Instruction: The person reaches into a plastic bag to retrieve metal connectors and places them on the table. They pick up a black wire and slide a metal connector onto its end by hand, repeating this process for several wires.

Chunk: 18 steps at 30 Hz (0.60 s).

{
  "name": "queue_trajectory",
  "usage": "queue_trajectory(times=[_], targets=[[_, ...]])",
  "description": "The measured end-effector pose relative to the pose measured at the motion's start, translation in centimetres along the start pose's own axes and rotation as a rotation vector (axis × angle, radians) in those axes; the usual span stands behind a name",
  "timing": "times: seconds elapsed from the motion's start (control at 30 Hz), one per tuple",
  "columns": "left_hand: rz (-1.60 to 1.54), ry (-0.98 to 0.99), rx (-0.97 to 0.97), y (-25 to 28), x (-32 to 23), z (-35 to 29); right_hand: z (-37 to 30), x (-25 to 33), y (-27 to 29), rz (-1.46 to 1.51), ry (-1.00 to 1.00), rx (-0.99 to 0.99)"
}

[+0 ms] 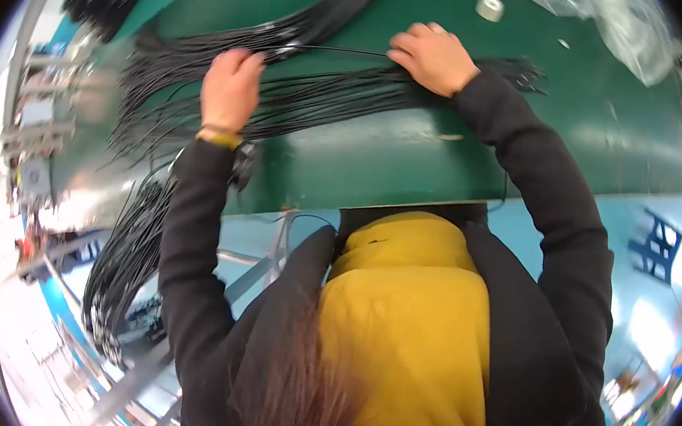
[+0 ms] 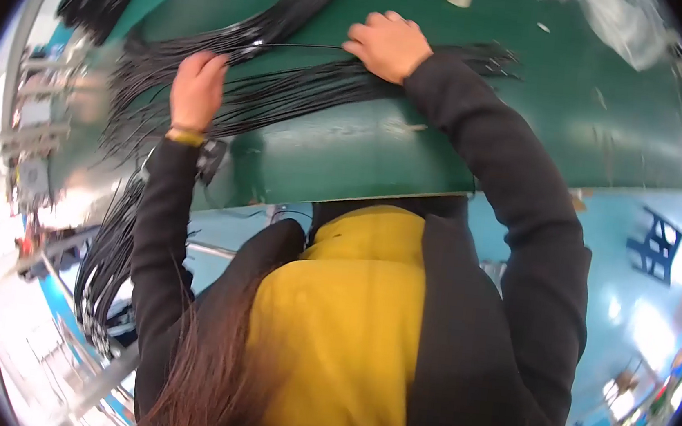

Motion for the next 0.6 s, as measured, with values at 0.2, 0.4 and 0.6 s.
queue_trajectory(times=[0.2, 0.4, 0.6], targets=[[0.146, -0.07, 0.071, -2.6, -0.8, 1.2, -1.1, 0.3, 0.5, 0.168, 0.044, -0.003], [0.049, 0.048, 0.335, -3.7, -2.3, -4.2, -1.3, -0.5, -0.4, 0.164, 0.051, -0.014], [-0.146, -0.071, 0.123, -3.8, -8.3, 0.6, -3.9, 2.1, 3.2, 0.061, 0.082, -0.135]])
Point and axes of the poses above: each hand's wrist, its own z-axis towards the middle knuckle, its own y-axis out of the back of the hand, x = y × z, the point moved 10 cm from there along z, towards the middle knuckle, and after that the axes turned 6 degrees about y, right-handed, at the moved point
